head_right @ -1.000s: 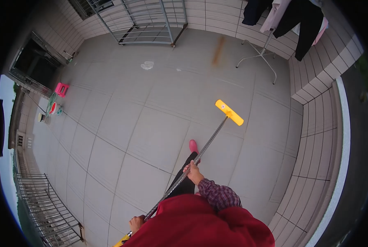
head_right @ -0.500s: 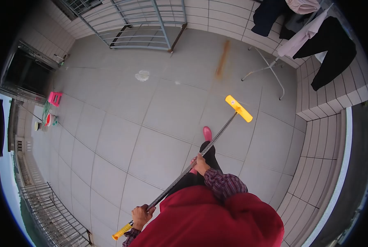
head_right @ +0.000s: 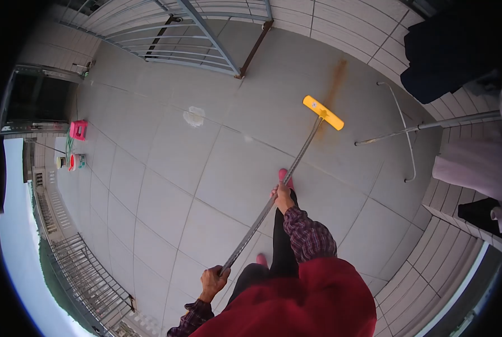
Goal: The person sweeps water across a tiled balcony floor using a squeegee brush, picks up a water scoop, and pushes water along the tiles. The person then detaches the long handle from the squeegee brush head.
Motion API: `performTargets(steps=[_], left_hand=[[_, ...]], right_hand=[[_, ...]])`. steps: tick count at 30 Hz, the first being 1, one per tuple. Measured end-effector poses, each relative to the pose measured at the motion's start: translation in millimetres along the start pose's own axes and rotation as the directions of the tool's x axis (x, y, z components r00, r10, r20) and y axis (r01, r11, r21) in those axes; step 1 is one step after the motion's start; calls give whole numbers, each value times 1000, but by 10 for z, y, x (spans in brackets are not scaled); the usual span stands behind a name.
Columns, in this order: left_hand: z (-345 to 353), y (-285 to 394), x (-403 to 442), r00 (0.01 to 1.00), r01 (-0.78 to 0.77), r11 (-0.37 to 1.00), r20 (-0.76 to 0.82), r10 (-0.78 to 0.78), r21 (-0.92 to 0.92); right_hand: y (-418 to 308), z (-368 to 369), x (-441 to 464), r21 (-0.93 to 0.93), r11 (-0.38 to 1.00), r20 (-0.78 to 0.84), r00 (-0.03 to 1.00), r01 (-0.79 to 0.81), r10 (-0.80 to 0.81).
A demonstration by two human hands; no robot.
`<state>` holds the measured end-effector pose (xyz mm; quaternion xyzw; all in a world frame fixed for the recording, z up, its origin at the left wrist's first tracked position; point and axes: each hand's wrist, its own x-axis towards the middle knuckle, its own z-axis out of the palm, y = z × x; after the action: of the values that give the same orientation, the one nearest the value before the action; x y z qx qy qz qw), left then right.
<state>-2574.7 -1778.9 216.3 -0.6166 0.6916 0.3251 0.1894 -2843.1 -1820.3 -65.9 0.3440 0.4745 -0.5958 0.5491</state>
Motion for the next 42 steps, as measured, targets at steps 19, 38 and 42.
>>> performTargets(steps=[19,38,42], left_hand=[[-333,161,-822,788,603,798,154,-596,4],[453,83,-262,822,551,749,85,-563,-368],[564,-325,-2085,622,767,569,128,-773,-296]], right_hand=[[1203,211,-823,-981,-52,184,809,187,-559],[1378,1051,77,-964,-54,259,881,259,-397],[2458,-19,-1489,-997,-68,40,994,33,-100]])
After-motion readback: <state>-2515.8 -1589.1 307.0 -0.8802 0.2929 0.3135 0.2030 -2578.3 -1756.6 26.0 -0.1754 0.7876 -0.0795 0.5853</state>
